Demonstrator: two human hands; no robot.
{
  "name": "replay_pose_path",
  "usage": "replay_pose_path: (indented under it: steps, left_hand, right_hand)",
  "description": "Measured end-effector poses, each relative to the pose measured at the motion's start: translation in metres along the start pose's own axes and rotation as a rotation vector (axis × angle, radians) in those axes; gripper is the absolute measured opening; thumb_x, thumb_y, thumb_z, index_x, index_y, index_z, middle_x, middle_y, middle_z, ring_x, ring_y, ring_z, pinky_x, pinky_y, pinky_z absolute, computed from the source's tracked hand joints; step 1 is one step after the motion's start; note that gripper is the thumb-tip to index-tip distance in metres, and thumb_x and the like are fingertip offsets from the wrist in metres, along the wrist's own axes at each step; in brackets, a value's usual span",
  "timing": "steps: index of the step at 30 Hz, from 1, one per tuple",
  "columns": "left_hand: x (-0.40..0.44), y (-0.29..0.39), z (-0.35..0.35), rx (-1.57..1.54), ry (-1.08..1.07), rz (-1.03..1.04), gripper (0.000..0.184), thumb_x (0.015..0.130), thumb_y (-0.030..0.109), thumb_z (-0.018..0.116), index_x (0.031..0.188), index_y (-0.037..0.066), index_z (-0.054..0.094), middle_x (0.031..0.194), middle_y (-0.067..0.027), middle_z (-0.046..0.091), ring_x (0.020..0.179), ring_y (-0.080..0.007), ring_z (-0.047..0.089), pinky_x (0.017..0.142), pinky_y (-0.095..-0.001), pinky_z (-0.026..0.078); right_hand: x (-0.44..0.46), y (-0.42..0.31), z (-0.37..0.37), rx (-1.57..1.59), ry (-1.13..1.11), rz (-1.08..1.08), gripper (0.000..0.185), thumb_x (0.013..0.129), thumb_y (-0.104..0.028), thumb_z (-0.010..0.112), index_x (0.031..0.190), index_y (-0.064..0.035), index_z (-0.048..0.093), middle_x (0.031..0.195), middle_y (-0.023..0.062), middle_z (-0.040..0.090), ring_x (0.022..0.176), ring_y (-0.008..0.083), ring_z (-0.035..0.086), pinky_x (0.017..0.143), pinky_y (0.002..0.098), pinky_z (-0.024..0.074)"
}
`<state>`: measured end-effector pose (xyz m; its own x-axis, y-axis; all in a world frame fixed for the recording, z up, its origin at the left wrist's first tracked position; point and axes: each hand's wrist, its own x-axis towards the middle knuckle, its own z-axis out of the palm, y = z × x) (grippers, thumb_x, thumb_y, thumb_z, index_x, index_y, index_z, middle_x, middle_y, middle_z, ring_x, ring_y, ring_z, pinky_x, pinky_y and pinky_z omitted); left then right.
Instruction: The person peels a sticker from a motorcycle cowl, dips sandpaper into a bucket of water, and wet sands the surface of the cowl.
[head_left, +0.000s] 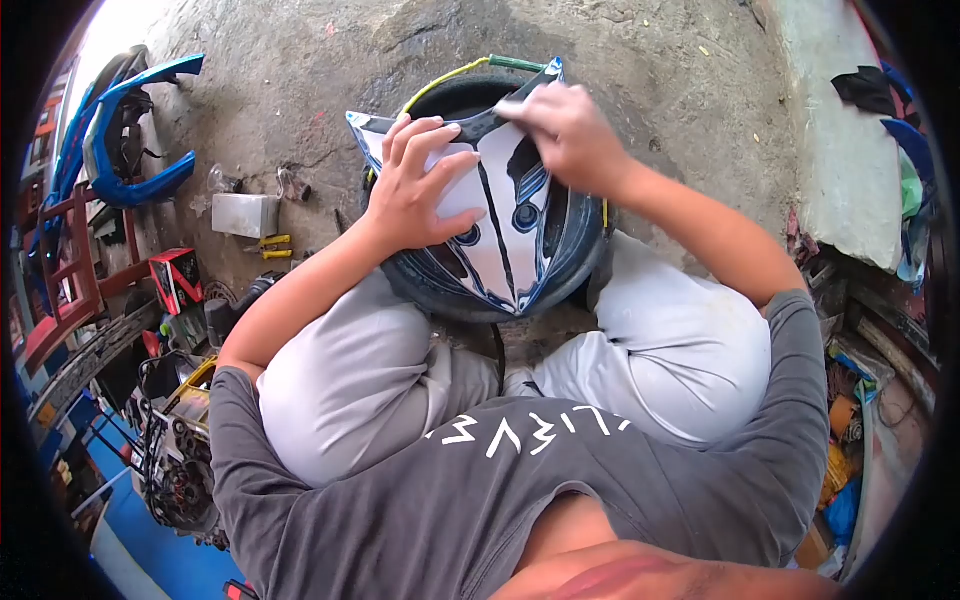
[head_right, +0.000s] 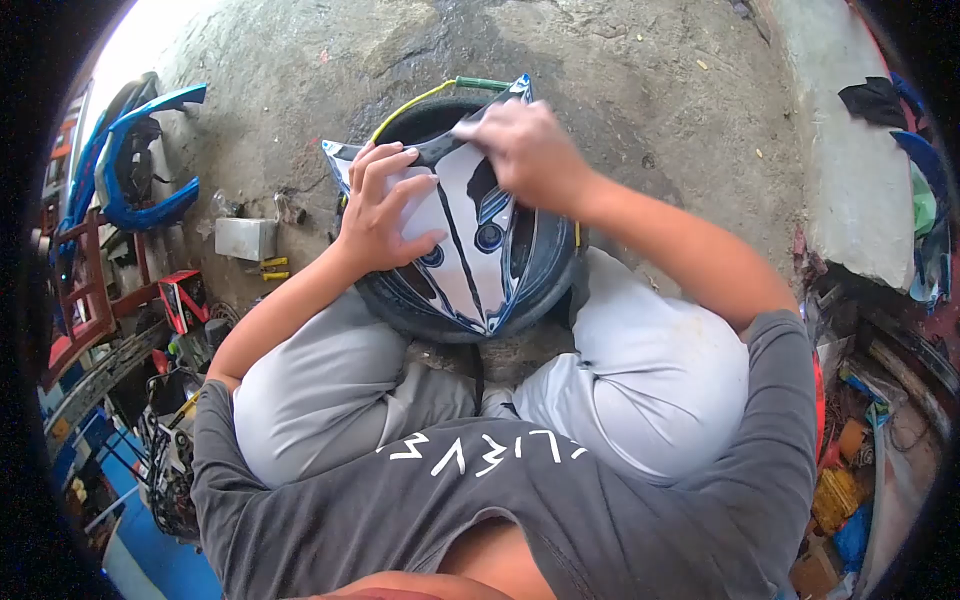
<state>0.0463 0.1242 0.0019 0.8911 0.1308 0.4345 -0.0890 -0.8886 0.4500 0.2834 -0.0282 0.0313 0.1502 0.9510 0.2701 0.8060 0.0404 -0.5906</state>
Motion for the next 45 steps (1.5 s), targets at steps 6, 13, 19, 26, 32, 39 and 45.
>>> replay_pose_path:
  steps: [6, 13, 19, 26, 32, 39, 45]
  left_hand:
    - [0.001, -0.001, -0.003, -0.001, 0.006, 0.007, 0.063, 0.069, 0.040, 0.089, 0.125, 0.016, 0.070, 0.142, -0.0139, 0.054, 0.137, -0.0413, 0.049, 0.119, -0.0633, 0.035]
    - [-0.002, -0.001, -0.001, -0.002, 0.013, 0.005, 0.062, 0.071, 0.040, 0.088, 0.126, 0.017, 0.071, 0.143, -0.0139, 0.054, 0.137, -0.0404, 0.049, 0.119, -0.0630, 0.035]
    - [0.000, 0.001, 0.000, -0.007, 0.023, 0.000, 0.060, 0.071, 0.040, 0.087, 0.125, 0.017, 0.072, 0.142, -0.0143, 0.055, 0.135, -0.0408, 0.050, 0.119, -0.0639, 0.036]
    - [-0.002, 0.000, -0.003, -0.008, 0.010, -0.001, 0.057, 0.072, 0.036, 0.087, 0.124, 0.017, 0.072, 0.142, -0.0142, 0.055, 0.136, -0.0412, 0.050, 0.119, -0.0647, 0.036]
    - [0.000, -0.001, 0.000, -0.012, 0.020, 0.010, 0.059, 0.071, 0.037, 0.085, 0.124, 0.017, 0.071, 0.142, -0.0140, 0.055, 0.135, -0.0406, 0.050, 0.118, -0.0628, 0.036]
    - [0.000, -0.001, -0.002, 0.021, 0.001, 0.012, 0.060, 0.073, 0.039, 0.085, 0.127, 0.016, 0.070, 0.144, -0.0149, 0.054, 0.137, -0.0418, 0.050, 0.118, -0.0635, 0.035]
    - [0.004, 0.005, -0.001, 0.012, 0.019, -0.005, 0.057, 0.075, 0.039, 0.086, 0.125, 0.019, 0.069, 0.144, -0.0137, 0.053, 0.138, -0.0386, 0.047, 0.121, -0.0605, 0.032]
  right_hand:
    - [0.005, 0.042, 0.001, 0.057, 0.085, 0.263, 0.029, 0.095, 0.000, 0.062, 0.119, -0.0012, 0.078, 0.111, 0.0203, 0.076, 0.108, 0.0376, 0.073, 0.096, 0.0419, 0.0568]
    - [0.010, 0.031, 0.000, -0.044, 0.016, 0.077, 0.029, 0.097, -0.001, 0.060, 0.121, -0.0027, 0.078, 0.104, 0.0205, 0.075, 0.100, 0.0389, 0.071, 0.091, 0.0450, 0.0556]
    - [0.008, 0.020, 0.011, -0.018, 0.094, 0.150, 0.032, 0.091, -0.006, 0.058, 0.116, -0.0005, 0.077, 0.105, 0.0224, 0.075, 0.100, 0.0406, 0.070, 0.092, 0.0500, 0.0553]
    - [0.014, 0.037, -0.003, -0.287, -0.045, 0.008, 0.031, 0.091, -0.011, 0.062, 0.117, -0.0077, 0.077, 0.094, 0.0136, 0.072, 0.096, 0.0313, 0.069, 0.082, 0.0463, 0.0530]
    - [0.009, 0.034, 0.001, -0.154, 0.032, 0.030, 0.032, 0.094, -0.007, 0.058, 0.120, -0.0001, 0.075, 0.101, 0.0186, 0.072, 0.099, 0.0363, 0.067, 0.092, 0.0476, 0.0536]
    - [0.012, 0.044, -0.007, -0.224, -0.089, -0.072, 0.036, 0.091, -0.008, 0.061, 0.125, -0.0040, 0.074, 0.107, 0.0140, 0.073, 0.102, 0.0348, 0.067, 0.093, 0.0467, 0.0550]
    - [0.006, 0.055, 0.000, -0.116, 0.018, 0.073, 0.029, 0.098, -0.007, 0.061, 0.122, -0.0030, 0.076, 0.105, 0.0189, 0.072, 0.102, 0.0393, 0.066, 0.091, 0.0471, 0.0535]
